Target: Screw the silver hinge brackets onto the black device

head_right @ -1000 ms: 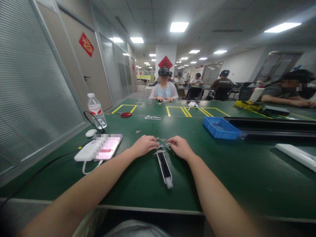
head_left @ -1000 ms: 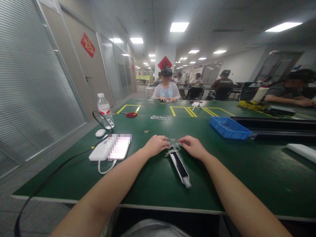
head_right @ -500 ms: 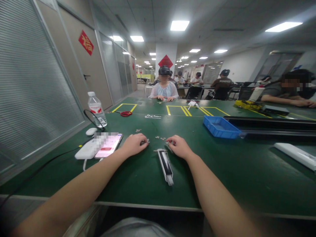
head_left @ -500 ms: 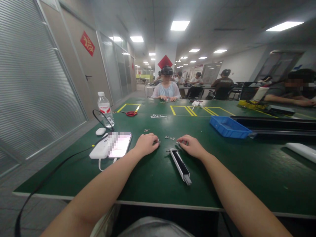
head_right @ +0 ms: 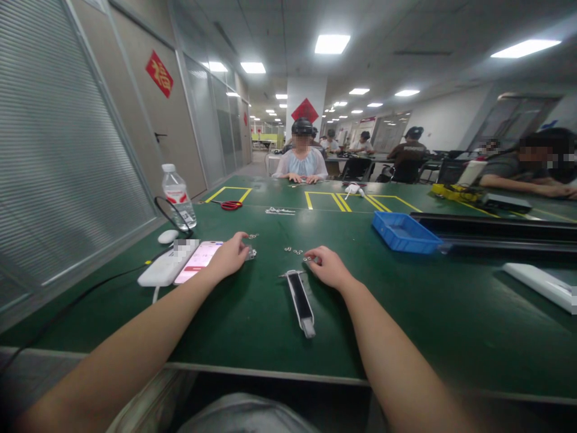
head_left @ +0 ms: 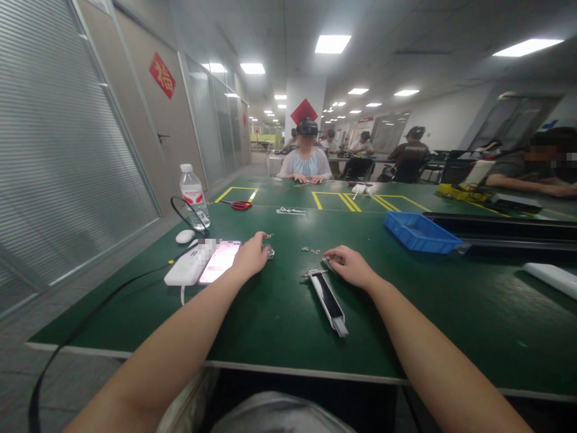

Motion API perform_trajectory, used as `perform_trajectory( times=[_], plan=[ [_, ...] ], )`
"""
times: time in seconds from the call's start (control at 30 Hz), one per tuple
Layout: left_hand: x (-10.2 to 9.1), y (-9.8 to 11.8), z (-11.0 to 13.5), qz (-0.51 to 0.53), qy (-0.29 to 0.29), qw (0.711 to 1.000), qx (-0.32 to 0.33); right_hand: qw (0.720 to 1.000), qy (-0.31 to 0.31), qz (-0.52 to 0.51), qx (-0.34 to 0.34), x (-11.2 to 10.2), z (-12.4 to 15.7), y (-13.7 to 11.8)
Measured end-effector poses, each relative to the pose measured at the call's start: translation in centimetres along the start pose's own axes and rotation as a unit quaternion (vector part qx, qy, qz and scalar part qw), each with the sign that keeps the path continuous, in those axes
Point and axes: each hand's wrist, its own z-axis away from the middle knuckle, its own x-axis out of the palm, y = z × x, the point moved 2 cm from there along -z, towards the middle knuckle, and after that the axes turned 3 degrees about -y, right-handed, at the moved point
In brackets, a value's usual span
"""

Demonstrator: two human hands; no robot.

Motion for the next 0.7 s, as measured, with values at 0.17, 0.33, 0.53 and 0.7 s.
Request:
perform_trajectory(
  times=[0.17,0.33,0.53,0.7],
  plan=[
    [0.6,-0.1,-0.1,-0.031,0.048,0.997,0.055,1.000,0.002,-0.001,-0.001,0.0,0.0,0.1],
    [0.9,0.4,0.3,-0.075,-0.007,0.992,0.096,1.000,0.003,-0.008,-0.002,0.1,0.1,0.2],
    [0.8,1.1,0.7,-0.080,-0.032,0.992,0.094,1.000,-0.010,-0.002,0.001,0.0,0.0,0.3],
    [0.6,1.0,0.7,-0.087,-0.036,0.992,0.083,1.000,-0.016,-0.001,0.006,0.0,0.0,0.1]
  ],
)
